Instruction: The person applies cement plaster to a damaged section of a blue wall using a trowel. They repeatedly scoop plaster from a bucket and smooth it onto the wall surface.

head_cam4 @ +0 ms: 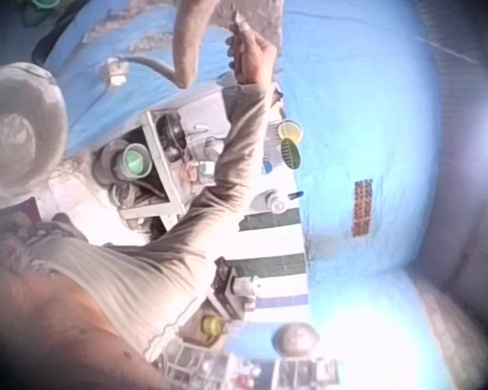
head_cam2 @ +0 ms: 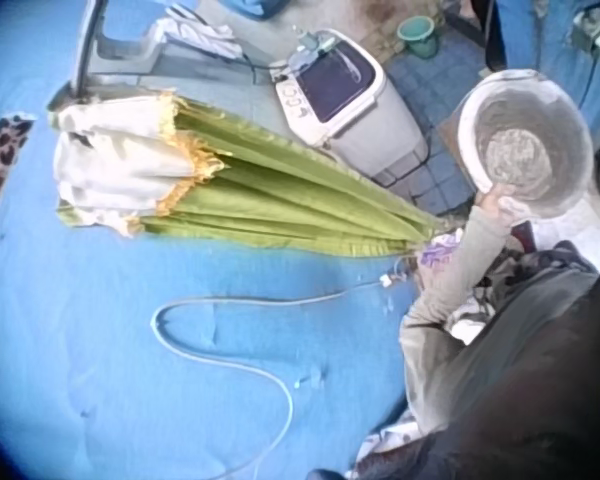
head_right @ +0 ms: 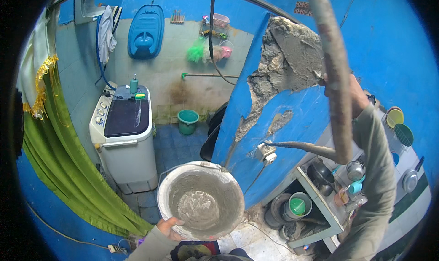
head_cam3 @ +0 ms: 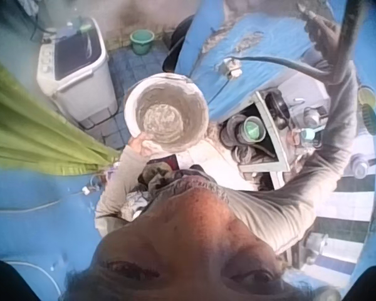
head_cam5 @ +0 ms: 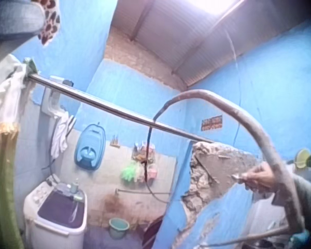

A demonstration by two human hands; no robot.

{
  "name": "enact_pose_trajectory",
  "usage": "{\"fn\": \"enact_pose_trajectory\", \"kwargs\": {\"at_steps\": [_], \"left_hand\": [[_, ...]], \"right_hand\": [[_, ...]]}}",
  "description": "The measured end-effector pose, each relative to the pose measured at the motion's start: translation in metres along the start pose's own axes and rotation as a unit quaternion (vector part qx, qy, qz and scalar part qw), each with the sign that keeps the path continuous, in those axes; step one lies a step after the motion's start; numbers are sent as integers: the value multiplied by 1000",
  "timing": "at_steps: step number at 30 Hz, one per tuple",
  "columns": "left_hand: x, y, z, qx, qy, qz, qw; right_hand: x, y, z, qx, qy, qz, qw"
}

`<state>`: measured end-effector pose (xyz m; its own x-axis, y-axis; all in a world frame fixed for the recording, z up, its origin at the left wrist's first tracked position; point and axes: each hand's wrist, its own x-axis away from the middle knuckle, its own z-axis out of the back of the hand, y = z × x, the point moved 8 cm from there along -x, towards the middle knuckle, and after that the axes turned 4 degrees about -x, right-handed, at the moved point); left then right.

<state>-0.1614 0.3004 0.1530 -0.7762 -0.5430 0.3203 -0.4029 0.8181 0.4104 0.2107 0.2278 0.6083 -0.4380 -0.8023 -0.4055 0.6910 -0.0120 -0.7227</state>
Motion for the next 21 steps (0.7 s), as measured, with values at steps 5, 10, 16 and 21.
{"fn": "enact_pose_trajectory", "kwargs": {"at_steps": [5, 10, 16, 21], "left_hand": [[23, 54, -26, -64, -3, -4, 998], [33, 85, -67, -93, -4, 7, 996], [21, 63, -67, -133, -36, 51, 989], [10, 53, -70, -131, -46, 63, 988]], "right_hand": [[-12, -33, 5, 140, -9, 48, 989], [-16, -64, 2, 326, 1, 126, 937], [-10, -75, 26, 341, 0, 104, 934], [16, -84, 36, 425, 87, 184, 882]]}}
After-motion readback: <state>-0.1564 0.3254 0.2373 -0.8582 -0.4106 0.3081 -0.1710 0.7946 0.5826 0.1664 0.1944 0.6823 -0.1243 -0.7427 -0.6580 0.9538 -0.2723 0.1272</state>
